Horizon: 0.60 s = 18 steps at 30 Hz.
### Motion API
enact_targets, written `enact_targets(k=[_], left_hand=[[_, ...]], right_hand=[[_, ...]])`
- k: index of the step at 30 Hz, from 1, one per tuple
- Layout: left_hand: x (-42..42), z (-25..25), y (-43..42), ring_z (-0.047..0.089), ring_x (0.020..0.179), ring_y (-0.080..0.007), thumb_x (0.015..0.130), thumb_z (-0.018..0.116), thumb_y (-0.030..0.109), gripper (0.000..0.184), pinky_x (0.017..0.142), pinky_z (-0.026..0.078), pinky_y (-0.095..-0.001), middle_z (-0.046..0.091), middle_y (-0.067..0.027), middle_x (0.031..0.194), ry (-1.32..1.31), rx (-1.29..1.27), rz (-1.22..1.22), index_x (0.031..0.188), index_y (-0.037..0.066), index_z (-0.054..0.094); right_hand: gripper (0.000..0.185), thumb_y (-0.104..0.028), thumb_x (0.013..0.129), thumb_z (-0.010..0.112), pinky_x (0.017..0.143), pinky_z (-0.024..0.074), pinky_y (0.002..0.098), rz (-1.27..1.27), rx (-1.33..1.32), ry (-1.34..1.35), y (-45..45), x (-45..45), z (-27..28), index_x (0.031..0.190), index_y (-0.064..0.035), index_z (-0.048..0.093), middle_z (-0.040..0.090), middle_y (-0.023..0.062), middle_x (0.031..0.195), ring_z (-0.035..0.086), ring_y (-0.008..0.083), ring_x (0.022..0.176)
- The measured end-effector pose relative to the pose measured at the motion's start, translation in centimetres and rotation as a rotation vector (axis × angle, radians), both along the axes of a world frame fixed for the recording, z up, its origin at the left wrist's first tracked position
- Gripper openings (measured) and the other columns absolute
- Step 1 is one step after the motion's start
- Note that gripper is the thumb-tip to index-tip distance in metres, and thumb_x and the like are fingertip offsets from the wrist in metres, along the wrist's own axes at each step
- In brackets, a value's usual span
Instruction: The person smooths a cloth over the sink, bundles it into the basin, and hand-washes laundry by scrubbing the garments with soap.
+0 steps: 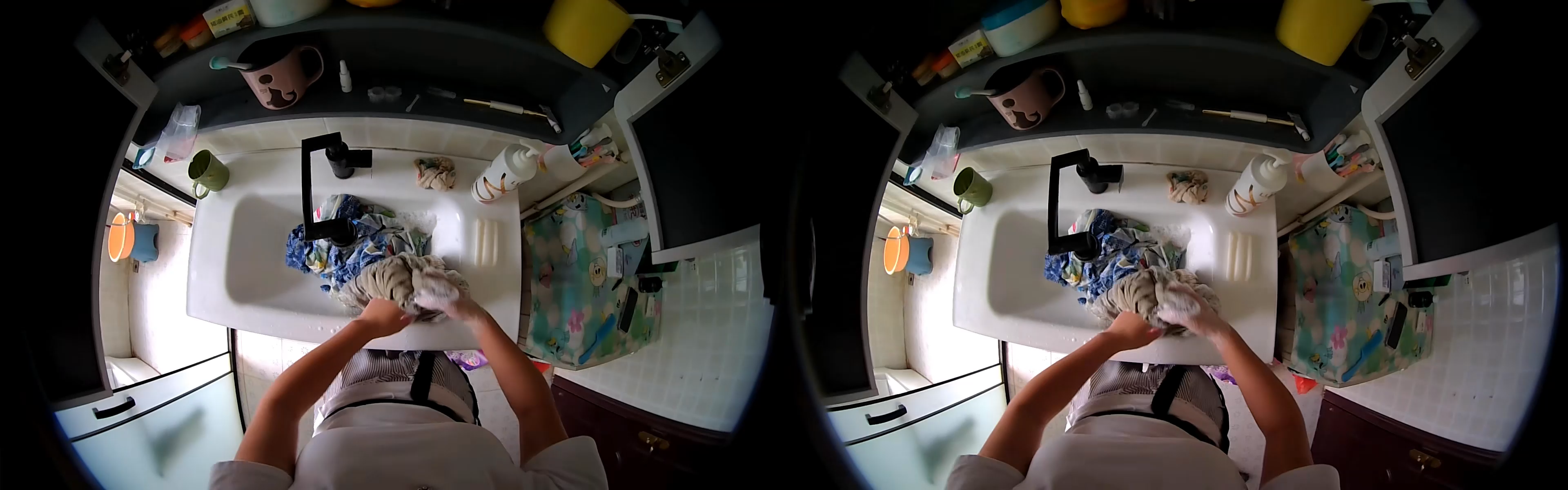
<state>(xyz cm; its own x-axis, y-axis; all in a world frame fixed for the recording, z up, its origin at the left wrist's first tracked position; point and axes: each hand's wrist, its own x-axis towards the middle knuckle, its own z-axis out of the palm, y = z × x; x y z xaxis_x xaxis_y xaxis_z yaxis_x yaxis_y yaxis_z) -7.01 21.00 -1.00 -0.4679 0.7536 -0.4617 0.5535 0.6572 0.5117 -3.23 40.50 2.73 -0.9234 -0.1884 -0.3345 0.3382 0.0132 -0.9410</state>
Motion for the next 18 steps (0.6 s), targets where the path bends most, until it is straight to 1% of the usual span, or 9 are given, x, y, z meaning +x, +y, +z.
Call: enact_targets(k=[1, 3, 5, 6, 9, 13, 14, 17, 18], left_hand=[[0.1, 1.3, -0.8, 0.062, 0.071, -0.037, 0.081, 0.054, 0.04, 0.035, 0.063, 0.049, -0.0444, 0.064, -0.0148, 0.07, -0.097, -0.008, -0.029, 0.068, 0.011, 0.067], [0.1, 1.4, -2.9, 0.062, 0.07, -0.0377, 0.077, 0.056, 0.035, 0.029, 0.062, 0.049, -0.044, 0.063, -0.0166, 0.069, -0.122, 0.228, 0.092, 0.067, 0.01, 0.066], [-1.0, 1.0, -3.5, 0.056, 0.063, -0.0366, 0.075, 0.054, 0.023, 0.026, 0.059, 0.046, -0.0439, 0.054, -0.0157, 0.061, -0.117, 0.746, 0.503, 0.059, 0.003, 0.054], [-2.1, 2.3, -2.4, 0.055, 0.067, -0.036, 0.076, 0.054, 0.021, 0.023, 0.062, 0.044, -0.0435, 0.053, -0.0155, 0.066, 0.061, 0.762, 0.624, 0.063, 0.002, 0.053], [-3.4, 2.0, 2.5, 0.052, 0.077, -0.0347, 0.077, 0.054, 0.016, 0.016, 0.068, 0.041, -0.0415, 0.05, -0.0152, 0.075, 0.407, 0.669, 0.742, 0.075, 0.001, 0.052], [-2.9, -0.9, 3.9, 0.049, 0.086, -0.0353, 0.073, 0.058, 0.018, 0.018, 0.075, 0.037, -0.0453, 0.051, -0.0138, 0.088, 0.547, 0.571, 0.553, 0.084, 0.005, 0.052], [-2.6, -1.6, 3.7, 0.049, 0.088, -0.0359, 0.07, 0.06, 0.018, 0.021, 0.076, 0.036, -0.0469, 0.051, -0.0141, 0.091, 0.526, 0.548, 0.504, 0.085, 0.006, 0.052], [-3.4, -3.3, 3.3, 0.049, 0.087, -0.0326, 0.068, 0.062, 0.02, 0.023, 0.074, 0.037, -0.0447, 0.052, -0.012, 0.089, 0.629, 0.563, 0.443, 0.083, 0.008, 0.051], [-3.8, -3.7, 3.4, 0.049, 0.087, -0.0328, 0.067, 0.063, 0.019, 0.023, 0.075, 0.037, -0.045, 0.052, -0.0118, 0.091, 0.61, 0.514, 0.445, 0.084, 0.008, 0.052]], right_hand=[[0.025, -0.013, 0.084, 0.065, 0.083, 0.0478, 0.0301, 0.046, -0.068, -0.084, 0.4, 1.8, 0.5, 0.106, -0.0041, 0.06, 0.06, 0.0037, 0.111, 0.058, 0.015, 0.099], [0.027, -0.023, 0.083, 0.066, 0.08, 0.0469, 0.0353, 0.321, 0.592, 0.611, 1.1, 2.7, -0.8, 0.101, -0.005, 0.06, 0.06, 0.0073, 0.103, 0.059, 0.0229, 0.094], [0.031, -0.026, 0.08, 0.065, 0.085, 0.0439, 0.0392, 0.212, 0.834, 0.203, -0.9, 1.7, 1.4, 0.101, -0.0048, 0.059, 0.059, 0.0108, 0.103, 0.057, 0.0288, 0.098], [0.033, -0.027, 0.079, 0.064, 0.087, 0.0424, 0.0412, 0.155, 0.94, -0.003, -2.0, 1.2, 2.2, 0.102, -0.0047, 0.059, 0.058, 0.0125, 0.103, 0.055, 0.0317, 0.1], [0.038, -0.028, 0.075, 0.062, 0.093, 0.0374, 0.0447, -0.098, 1.368, 0.579, -2.9, 1.0, -2.5, 0.105, -0.0046, 0.057, 0.057, 0.0132, 0.109, 0.051, 0.0336, 0.108], [0.051, -0.029, 0.073, 0.062, 0.092, 0.0376, 0.0496, -0.112, 1.303, 0.47, -3.5, 1.1, -6.0, 0.116, -0.0038, 0.052, 0.055, 0.0207, 0.115, 0.051, 0.0375, 0.109], [0.056, -0.032, 0.073, 0.063, 0.097, 0.035, 0.0495, 0.017, 1.235, 0.348, -3.2, 1.5, -6.9, 0.119, -0.0026, 0.05, 0.054, 0.0229, 0.118, 0.049, 0.0382, 0.113], [0.063, -0.035, 0.074, 0.062, 0.101, 0.0331, 0.0485, 0.082, 1.375, 0.498, -3.2, 1.8, -11.3, 0.126, -0.002, 0.046, 0.053, 0.0237, 0.121, 0.048, 0.0381, 0.117], [0.063, -0.032, 0.079, 0.056, 0.106, 0.0289, 0.0479, 0.152, 1.247, 0.333, -3.1, 0.8, -10.8, 0.133, -0.0039, 0.041, 0.046, 0.0249, 0.132, 0.042, 0.036, 0.125]])
